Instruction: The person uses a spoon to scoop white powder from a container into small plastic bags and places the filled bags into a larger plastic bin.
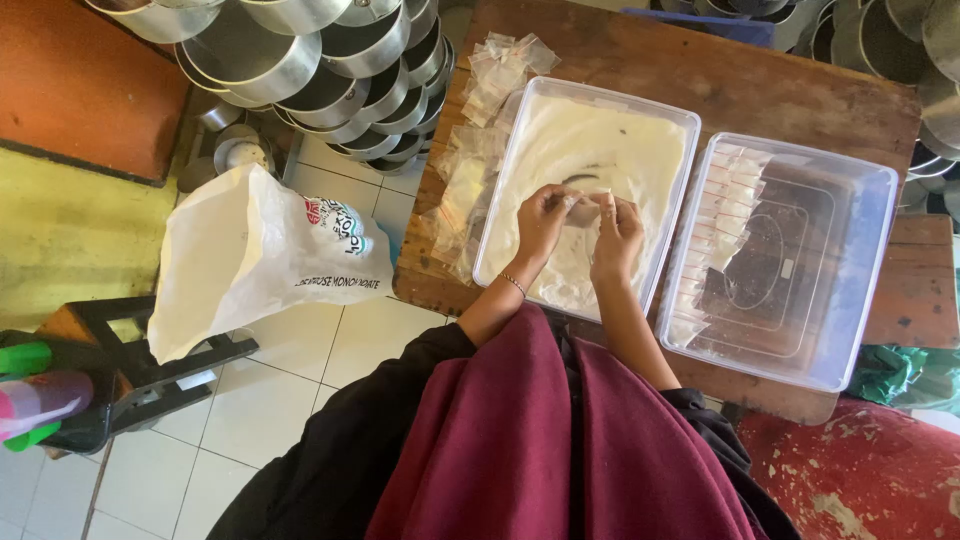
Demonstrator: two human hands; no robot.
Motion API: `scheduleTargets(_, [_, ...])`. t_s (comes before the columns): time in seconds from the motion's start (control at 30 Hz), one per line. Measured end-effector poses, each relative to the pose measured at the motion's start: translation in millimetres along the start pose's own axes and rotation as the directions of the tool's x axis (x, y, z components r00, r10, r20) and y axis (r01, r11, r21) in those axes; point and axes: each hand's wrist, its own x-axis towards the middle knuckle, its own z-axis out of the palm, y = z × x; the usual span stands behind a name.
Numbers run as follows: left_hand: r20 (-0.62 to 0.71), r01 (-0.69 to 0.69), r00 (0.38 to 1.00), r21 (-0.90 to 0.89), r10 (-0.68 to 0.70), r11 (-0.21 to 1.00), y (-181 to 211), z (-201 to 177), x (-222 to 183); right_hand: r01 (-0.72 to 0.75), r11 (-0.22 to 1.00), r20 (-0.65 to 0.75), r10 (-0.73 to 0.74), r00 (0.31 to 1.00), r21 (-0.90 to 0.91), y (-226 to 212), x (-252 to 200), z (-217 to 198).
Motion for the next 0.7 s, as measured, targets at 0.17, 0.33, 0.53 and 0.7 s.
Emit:
scheduleTargets(0.17, [0.073,0.044,0.997,-0.065,-0.039,0.997,-22.9,2.8,-0.5,-0.122,0.993,-0.026,0.122,0.992,0.004,3.2,2.2,-5.9])
scheduleTargets(0.33, [0.027,0.008,1.000,0.034,-0.009,0.999,-34.8,12.9,-10.2,-0.070,0.997,0.017,0.070,0.997,-0.026,22.6,5.9,-17.4])
scheduleTargets(0.53, [0.065,-0.023,0.998,0.020,0.022,1.000,-18.0,27.8,-10.9,-0.122,0.986,-0.039,0.127,0.991,0.110,36.9,12.1,-33.3])
scheduleTargets(0.7, [0.105,-0.007,0.994,-0.154,0.023,0.988,-34.6,41.6,-11.3,-0.146,0.986,0.012,0.145,0.989,0.087,7.7,8.9,-54.6])
